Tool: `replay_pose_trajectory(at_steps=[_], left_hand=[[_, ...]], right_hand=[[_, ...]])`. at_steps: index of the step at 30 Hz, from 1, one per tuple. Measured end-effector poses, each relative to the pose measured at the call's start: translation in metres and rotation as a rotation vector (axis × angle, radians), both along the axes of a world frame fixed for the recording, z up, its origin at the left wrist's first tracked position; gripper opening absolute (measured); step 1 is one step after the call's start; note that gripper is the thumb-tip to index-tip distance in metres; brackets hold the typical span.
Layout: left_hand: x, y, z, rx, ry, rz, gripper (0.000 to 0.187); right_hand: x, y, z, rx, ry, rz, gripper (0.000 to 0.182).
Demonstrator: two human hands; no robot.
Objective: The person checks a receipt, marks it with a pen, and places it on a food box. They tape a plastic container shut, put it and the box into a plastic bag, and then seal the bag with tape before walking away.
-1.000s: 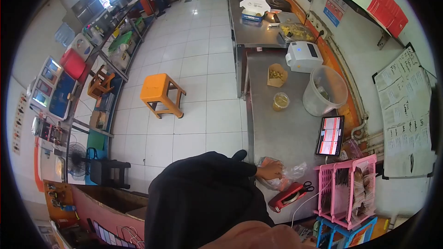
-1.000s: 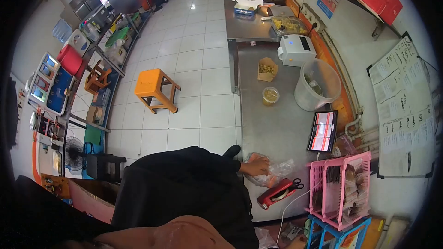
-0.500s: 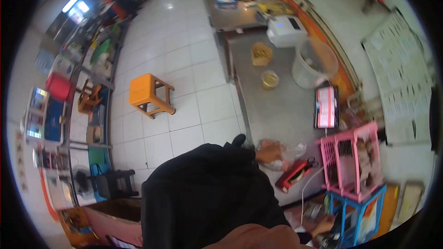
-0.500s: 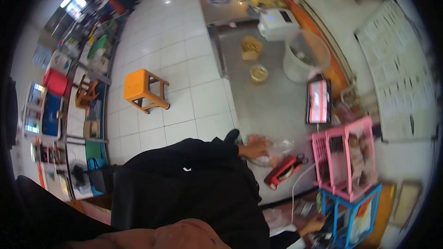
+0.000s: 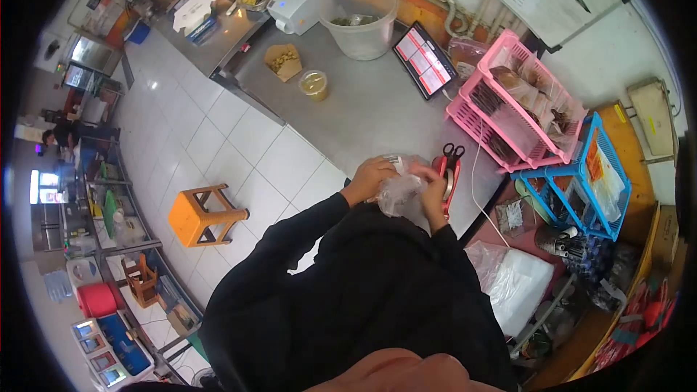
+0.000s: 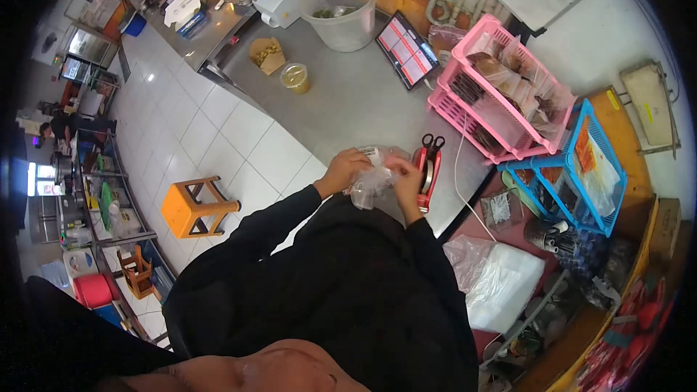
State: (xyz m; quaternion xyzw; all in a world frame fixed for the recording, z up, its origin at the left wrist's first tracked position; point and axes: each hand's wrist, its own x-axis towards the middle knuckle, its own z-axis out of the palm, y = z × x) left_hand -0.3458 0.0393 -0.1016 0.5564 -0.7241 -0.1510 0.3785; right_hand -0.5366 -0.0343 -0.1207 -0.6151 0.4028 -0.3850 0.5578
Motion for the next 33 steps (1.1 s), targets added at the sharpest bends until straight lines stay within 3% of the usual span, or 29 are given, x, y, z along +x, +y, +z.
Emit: replay_pose_trajectory(at_steps=[1,4,6,8,12,13,15,19,21,22,24,25,33], left_hand=[[-0.002,-0.002,0.010,0.002,0.000,-0.006,0.016],[-0.003,-0.005,0.017,-0.201,-0.166,0.043,0.016],[0.001,-0.006,-0.008,0.119,0.027,-0.010,0.017],[0.002,-0.009,-0.004,0.154,0.016,-0.015,0.017],[-0.001,-0.013,0.004,0.095,0.000,-0.022,0.019],[-0.002,-0.014,0.010,0.106,0.007,-0.029,0.019],[-0.002,-0.022,0.021,0.311,0.019,-0.051,0.018],[-0.001,-0.031,0.007,0.364,0.093,0.005,0.020],[0.001,-0.033,0.015,0.796,0.440,0.166,0.018],[0.004,-0.035,0.010,0.798,0.440,0.166,0.018],[0.010,-0.037,-0.007,1.035,1.090,0.409,0.023],[0.010,-0.036,-0.004,1.026,1.156,0.425,0.031],[0.000,-0.022,-0.015,0.905,1.213,0.451,0.029]], right_hand=[[0.003,0.005,-0.009,-0.092,0.064,0.099,0.019],[-0.001,0.004,-0.004,-0.221,0.211,0.078,0.019],[-0.005,0.001,-0.012,-0.284,0.279,0.103,0.013],[-0.008,0.000,-0.011,-0.648,0.514,0.174,0.014],[-0.003,0.005,-0.025,-0.678,0.577,0.135,0.019],[-0.003,0.006,-0.035,-0.593,0.492,0.139,0.020],[-0.002,0.008,-0.040,-0.502,0.412,0.134,0.022],[0.003,0.015,-0.023,-0.506,0.411,0.038,0.021],[0.007,0.021,-0.012,-0.469,0.390,0.018,0.022],[0.009,0.025,0.000,-0.490,0.352,0.006,0.022],[0.010,0.026,0.015,-0.510,0.312,-0.005,0.022],[0.011,0.026,0.019,-0.496,0.315,0.011,0.021],[0.013,0.012,-0.015,-0.331,0.190,0.021,0.011]])
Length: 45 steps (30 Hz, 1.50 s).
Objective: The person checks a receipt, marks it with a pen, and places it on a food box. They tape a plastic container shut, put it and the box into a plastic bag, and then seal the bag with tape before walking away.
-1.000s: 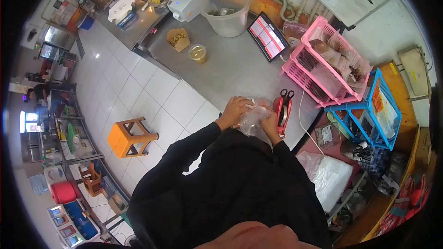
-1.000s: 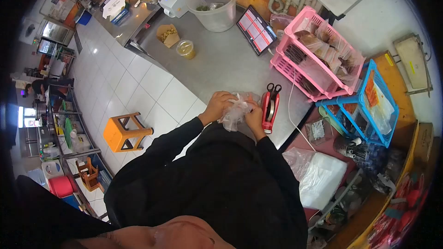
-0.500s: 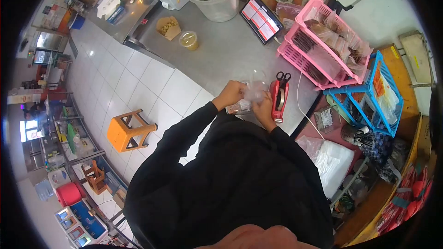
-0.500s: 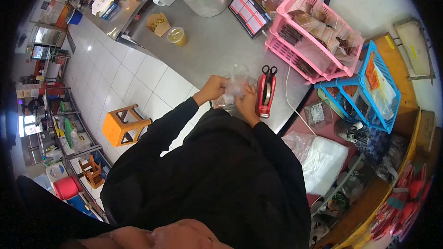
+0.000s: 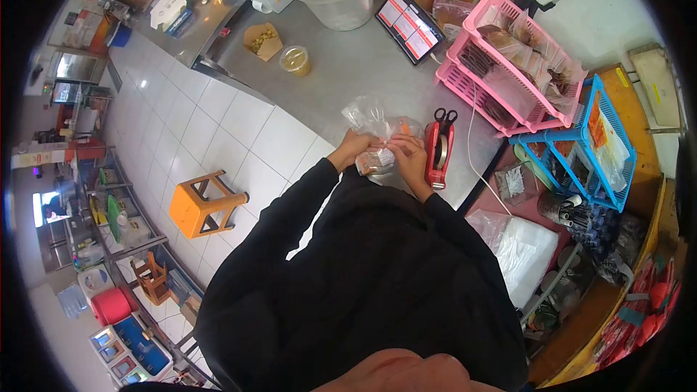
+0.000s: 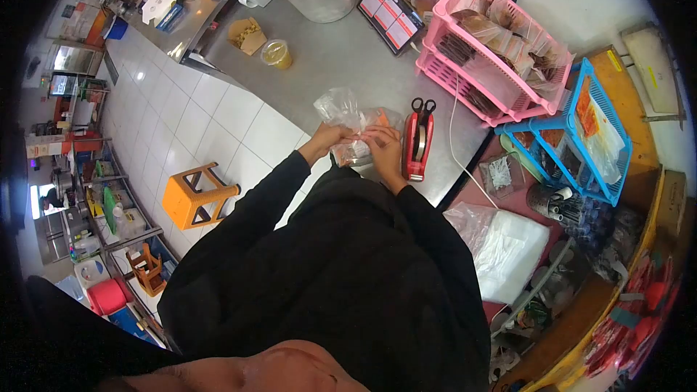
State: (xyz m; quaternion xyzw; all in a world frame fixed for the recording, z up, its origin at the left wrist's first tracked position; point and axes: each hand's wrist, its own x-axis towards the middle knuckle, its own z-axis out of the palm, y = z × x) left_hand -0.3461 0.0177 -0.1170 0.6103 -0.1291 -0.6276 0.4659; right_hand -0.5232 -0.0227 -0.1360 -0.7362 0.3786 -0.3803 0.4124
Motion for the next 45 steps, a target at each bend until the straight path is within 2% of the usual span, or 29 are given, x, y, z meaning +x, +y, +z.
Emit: replay_pose_trajectory(at_steps=[3,8,15,26,29,31,36,39,41,45], left_hand=[[-0.001,0.006,-0.003,-0.014,-0.019,-0.023,0.033],[-0.004,0.012,-0.001,-0.015,-0.028,0.003,0.035],[-0.005,0.014,0.004,-0.011,-0.008,-0.039,0.034],[0.000,0.013,0.002,-0.020,0.028,-0.055,0.039],[0.000,0.014,-0.001,-0.002,0.011,-0.037,0.032],[0.003,0.014,-0.004,-0.010,0.029,-0.069,0.041],[0.001,0.014,0.001,-0.027,-0.037,-0.120,0.040],[0.001,0.017,0.002,-0.077,-0.039,-0.130,0.038],[0.001,0.019,0.003,-0.119,-0.027,-0.140,0.037],[0.000,0.024,0.000,-0.149,-0.015,-0.141,0.036]], right_hand=[[0.003,-0.003,-0.006,0.071,0.020,-0.053,0.009],[0.001,-0.008,-0.002,0.038,0.151,0.076,0.018],[-0.005,-0.006,-0.004,0.033,0.150,0.148,0.015],[-0.003,-0.006,-0.006,0.014,0.126,0.121,0.015],[-0.002,-0.006,-0.008,0.008,0.162,0.115,0.016],[-0.002,-0.007,-0.007,0.021,0.177,0.110,0.016],[0.004,-0.009,-0.003,0.046,0.194,0.082,0.017],[0.008,-0.009,-0.004,0.082,0.209,0.007,0.016],[0.009,-0.012,0.001,-0.031,0.174,-0.067,0.015],[0.007,-0.015,0.006,-0.036,0.261,0.071,0.015]])
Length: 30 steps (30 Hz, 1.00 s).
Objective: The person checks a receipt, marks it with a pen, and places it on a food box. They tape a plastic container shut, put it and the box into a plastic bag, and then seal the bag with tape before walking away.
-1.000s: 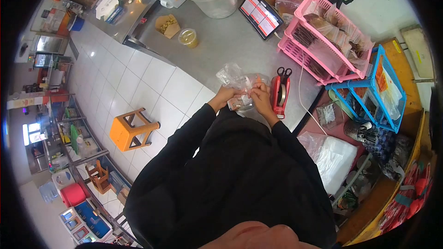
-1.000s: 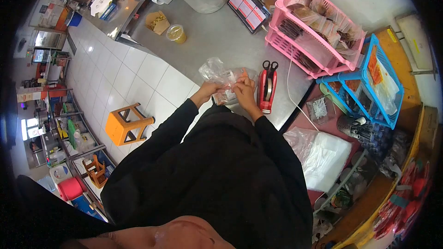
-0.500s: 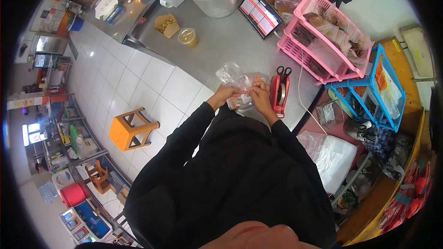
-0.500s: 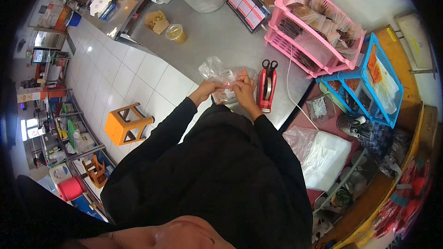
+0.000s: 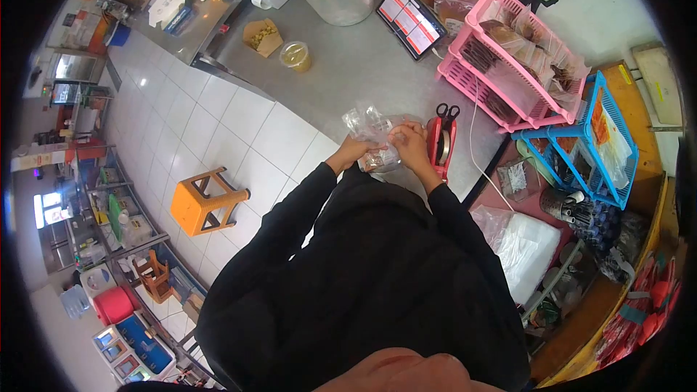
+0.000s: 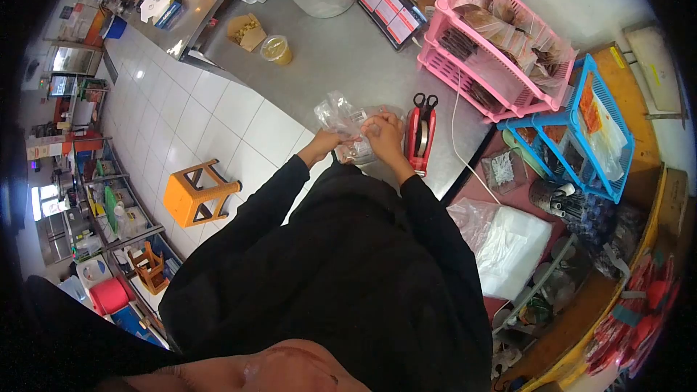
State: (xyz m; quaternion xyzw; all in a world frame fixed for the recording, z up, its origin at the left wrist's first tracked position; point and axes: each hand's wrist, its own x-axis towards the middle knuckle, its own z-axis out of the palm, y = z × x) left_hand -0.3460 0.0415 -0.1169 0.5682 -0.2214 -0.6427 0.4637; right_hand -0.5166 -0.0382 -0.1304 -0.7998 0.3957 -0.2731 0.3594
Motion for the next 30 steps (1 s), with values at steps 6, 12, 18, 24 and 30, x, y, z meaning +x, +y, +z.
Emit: replay_pose_trajectory(at_steps=[6,12,18,24,30], left_hand=[[0.005,-0.004,-0.008,-0.023,-0.081,0.083,0.039],[-0.007,-0.001,-0.006,-0.071,-0.163,0.087,0.036],[0.020,-0.001,0.015,-0.264,-0.181,-0.059,0.061],[0.052,0.027,0.009,-0.248,-0.448,0.273,0.066],[0.030,0.042,0.058,-0.142,0.703,0.338,0.089]], right_hand=[[-0.006,0.001,0.004,0.621,-0.485,0.085,0.004],[-0.032,0.006,0.009,0.706,-0.348,0.115,0.005],[0.005,-0.014,0.037,-0.512,0.136,0.319,0.026],[0.017,-0.019,0.049,-0.275,0.039,0.340,0.013],[0.002,0.005,0.222,0.064,-0.328,0.159,0.013]])
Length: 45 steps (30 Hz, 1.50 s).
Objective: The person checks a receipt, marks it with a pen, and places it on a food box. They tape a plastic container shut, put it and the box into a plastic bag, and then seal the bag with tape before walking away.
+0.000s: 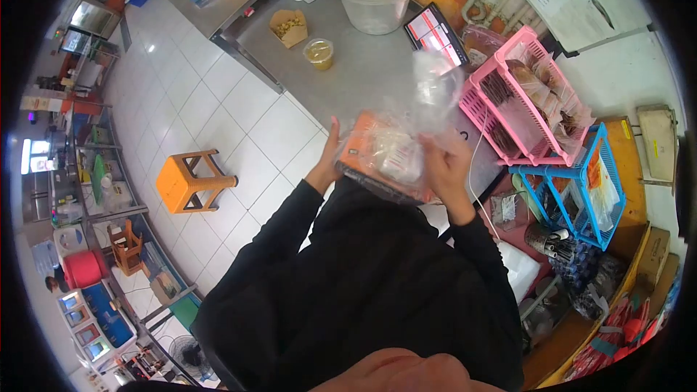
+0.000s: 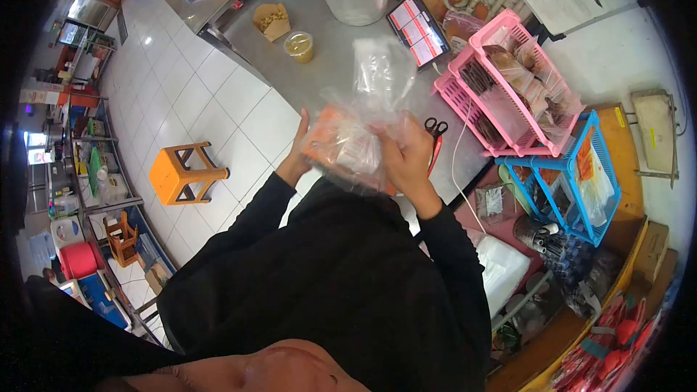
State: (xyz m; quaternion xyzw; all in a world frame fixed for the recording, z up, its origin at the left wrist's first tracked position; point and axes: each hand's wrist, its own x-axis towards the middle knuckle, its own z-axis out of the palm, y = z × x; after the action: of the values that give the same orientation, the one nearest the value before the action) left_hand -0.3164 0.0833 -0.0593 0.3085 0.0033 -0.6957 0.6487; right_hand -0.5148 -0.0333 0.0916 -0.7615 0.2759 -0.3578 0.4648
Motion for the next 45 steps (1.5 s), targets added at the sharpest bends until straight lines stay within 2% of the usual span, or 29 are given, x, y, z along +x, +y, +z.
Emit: replay_pose_trajectory(at_steps=[1,3,7,10,14,17,19,20,23,24,29,32,34,36,39,41,45], left_hand=[[-0.013,-0.003,0.020,-0.103,0.117,-0.037,0.090],[-0.040,-0.005,0.055,-0.232,0.241,-0.019,0.090],[-0.065,-0.006,0.093,-0.320,0.290,0.020,0.091],[-0.066,-0.011,0.108,-0.341,0.294,-0.006,0.092],[-0.058,-0.026,0.127,-0.352,0.285,-0.062,0.093],[-0.036,-0.045,0.145,-0.364,0.273,-0.100,0.094],[-0.019,-0.062,0.158,-0.376,0.268,-0.131,0.095],[-0.010,-0.070,0.162,-0.378,0.272,-0.146,0.095],[0.014,-0.094,0.175,-0.363,0.299,-0.200,0.096],[0.022,-0.100,0.175,-0.350,0.309,-0.216,0.096],[0.058,-0.129,0.189,-0.344,0.585,-0.312,0.102],[0.074,-0.145,0.156,-0.445,0.596,-0.364,0.103],[0.085,-0.157,0.141,-0.422,0.589,-0.385,0.104],[0.091,-0.163,0.129,-0.387,0.590,-0.401,0.105],[0.095,-0.170,0.139,-0.301,0.583,-0.428,0.103],[0.098,-0.178,0.140,-0.176,0.497,-0.457,0.094],[0.096,-0.194,0.109,-0.148,0.625,-0.496,0.094]], right_hand=[[-0.005,0.006,0.019,-0.001,0.001,-0.007,0.013],[-0.017,0.018,0.046,-0.219,-0.148,-0.041,0.017],[-0.031,0.032,0.074,-0.388,-0.229,0.015,0.015],[-0.026,0.034,0.087,-0.489,-0.237,-0.056,0.014],[-0.020,0.030,0.076,-0.512,-0.237,-0.058,0.015],[-0.002,0.028,0.059,-0.678,-0.164,-0.116,0.020],[0.013,0.029,0.046,-0.734,0.040,-0.064,0.025],[0.018,0.029,0.040,-0.741,0.037,-0.074,0.025],[0.034,0.023,0.029,-0.967,-0.014,-0.079,0.022],[0.043,0.023,0.030,-0.956,0.000,-0.094,0.022],[0.088,0.015,0.035,-0.946,-0.072,-0.205,0.023],[0.110,0.011,0.031,-0.929,-0.083,-0.297,0.024],[0.124,0.007,0.025,-0.906,-0.083,-0.358,0.026],[0.136,0.004,0.016,-0.879,-0.141,-0.430,0.028],[0.142,0.000,0.008,-0.834,-0.070,-0.480,0.031],[0.145,-0.003,0.004,-0.808,-0.030,-0.511,0.031],[0.147,-0.019,-0.018,-0.764,0.036,-0.551,0.025]])
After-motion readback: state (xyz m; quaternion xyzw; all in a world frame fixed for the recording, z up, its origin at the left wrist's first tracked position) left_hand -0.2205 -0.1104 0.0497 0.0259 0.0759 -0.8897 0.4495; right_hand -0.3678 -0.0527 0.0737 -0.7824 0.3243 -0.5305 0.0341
